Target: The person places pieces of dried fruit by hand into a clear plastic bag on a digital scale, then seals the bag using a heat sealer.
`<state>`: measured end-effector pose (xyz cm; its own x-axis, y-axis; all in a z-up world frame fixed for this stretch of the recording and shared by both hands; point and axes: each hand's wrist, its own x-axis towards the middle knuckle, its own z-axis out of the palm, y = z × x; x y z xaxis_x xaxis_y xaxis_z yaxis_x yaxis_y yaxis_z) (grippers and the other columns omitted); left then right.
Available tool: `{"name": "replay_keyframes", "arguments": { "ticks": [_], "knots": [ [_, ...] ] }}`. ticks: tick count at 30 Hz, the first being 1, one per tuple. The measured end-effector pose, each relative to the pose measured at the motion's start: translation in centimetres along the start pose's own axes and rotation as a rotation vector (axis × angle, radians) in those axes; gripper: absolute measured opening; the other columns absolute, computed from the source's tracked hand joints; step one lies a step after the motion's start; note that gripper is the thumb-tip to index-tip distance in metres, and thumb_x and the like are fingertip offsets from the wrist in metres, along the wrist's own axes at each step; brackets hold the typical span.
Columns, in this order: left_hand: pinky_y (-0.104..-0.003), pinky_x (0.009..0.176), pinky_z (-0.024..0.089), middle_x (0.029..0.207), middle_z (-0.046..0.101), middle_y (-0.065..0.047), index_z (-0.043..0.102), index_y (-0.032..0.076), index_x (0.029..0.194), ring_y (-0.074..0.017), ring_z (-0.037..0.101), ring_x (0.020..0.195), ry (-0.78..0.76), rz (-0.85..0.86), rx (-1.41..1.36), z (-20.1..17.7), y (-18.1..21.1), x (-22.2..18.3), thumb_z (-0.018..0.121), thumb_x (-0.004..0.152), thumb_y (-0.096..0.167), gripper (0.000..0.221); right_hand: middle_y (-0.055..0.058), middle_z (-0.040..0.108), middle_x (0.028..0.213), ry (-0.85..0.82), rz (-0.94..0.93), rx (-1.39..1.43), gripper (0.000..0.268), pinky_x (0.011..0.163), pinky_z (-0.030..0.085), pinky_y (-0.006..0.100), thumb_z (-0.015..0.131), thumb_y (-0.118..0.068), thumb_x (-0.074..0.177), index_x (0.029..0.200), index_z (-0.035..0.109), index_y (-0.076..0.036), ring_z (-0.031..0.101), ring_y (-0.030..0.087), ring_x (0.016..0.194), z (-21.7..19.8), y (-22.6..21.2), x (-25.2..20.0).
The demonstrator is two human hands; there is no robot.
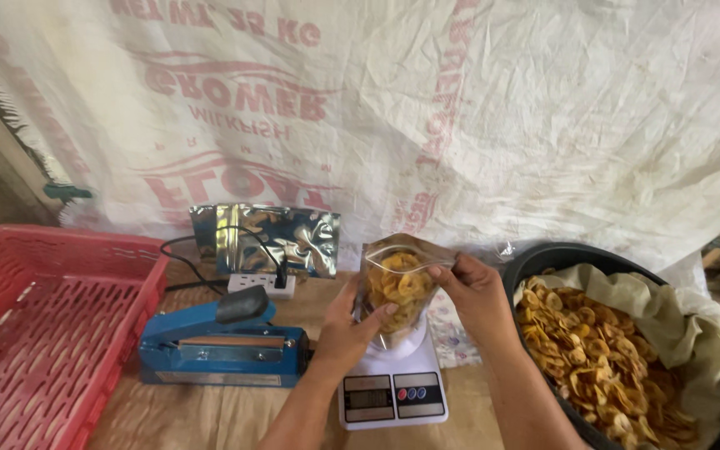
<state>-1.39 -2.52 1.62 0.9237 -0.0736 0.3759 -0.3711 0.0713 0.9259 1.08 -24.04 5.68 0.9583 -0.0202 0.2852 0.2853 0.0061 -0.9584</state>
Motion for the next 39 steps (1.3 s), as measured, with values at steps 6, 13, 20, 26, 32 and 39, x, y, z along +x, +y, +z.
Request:
{"name": "replay_keyframes", "arguments": {
  "ticks": [6,13,20,26,32,39],
  "knots": [
    [-0.031,0.099,0.053,0.124,0.073,-0.009,0.061,0.002,0.135,-0.0159,0.066,0.116,-0.038,-0.106,-0.132,-0.4,0.9,-0.5,0.084,0.083,0.023,0.06,0.003,0.075,0.086,0.072,-0.036,0.015,0.013,0.071,0.05,0.025,0.074,-0.009,0.096,0.1,0.079,0.002,0.06,0.007,0.077,1.9,-1.5,-0.6],
    [-0.03,0.091,0.059,0.118,0.075,-0.008,0.063,0.0,0.131,-0.0156,0.071,0.105,-0.021,-0.258,-0.271,-0.6,0.5,-0.7,0.085,0.081,0.02,0.059,0.001,0.077,0.093,0.068,-0.065,-0.005,0.016,0.077,0.053,0.022,0.072,-0.009,0.094,0.106,0.078,0.0,0.064,0.006,0.084,2.4,-3.3,-1.9],
    [-0.027,0.093,0.057,0.12,0.072,-0.005,0.06,0.001,0.134,-0.0111,0.067,0.108,-0.09,-0.107,-0.3,0.0,0.5,-0.6,0.081,0.086,0.01,0.053,0.005,0.076,0.104,-0.001,-0.054,0.11,0.021,0.086,0.054,0.024,0.071,-0.007,0.097,0.115,0.074,0.003,0.066,0.009,0.095,0.6,-1.4,-1.7],
    [-0.027,0.094,0.055,0.12,0.071,-0.004,0.06,0.001,0.134,-0.0103,0.066,0.109,-0.12,-0.045,-0.299,0.1,0.9,-0.8,0.08,0.088,0.01,0.051,0.004,0.075,0.107,0.0,-0.031,0.123,0.028,0.09,0.054,0.024,0.071,-0.009,0.095,0.122,0.071,0.001,0.066,0.008,0.098,-0.3,-0.4,-1.7],
    [-0.028,0.095,0.055,0.119,0.071,-0.006,0.061,0.001,0.133,-0.0124,0.066,0.109,-0.116,-0.095,-0.262,0.1,0.8,-0.6,0.083,0.085,0.015,0.055,0.004,0.074,0.105,0.0,-0.005,0.111,0.03,0.09,0.054,0.026,0.07,-0.009,0.096,0.124,0.07,0.002,0.065,0.01,0.098,-0.7,0.4,-1.6],
    [-0.031,0.11,0.044,0.142,0.06,-0.008,0.044,0.004,0.148,-0.0163,0.054,0.134,-0.104,-0.087,-0.194,-0.3,0.6,-0.2,0.091,0.073,0.018,0.09,0.009,0.072,0.115,-0.055,-0.005,0.156,0.038,0.099,0.053,0.033,0.069,-0.007,0.095,0.132,0.063,0.003,0.065,0.016,0.108,-1.1,0.3,-1.7]
  ]
}}
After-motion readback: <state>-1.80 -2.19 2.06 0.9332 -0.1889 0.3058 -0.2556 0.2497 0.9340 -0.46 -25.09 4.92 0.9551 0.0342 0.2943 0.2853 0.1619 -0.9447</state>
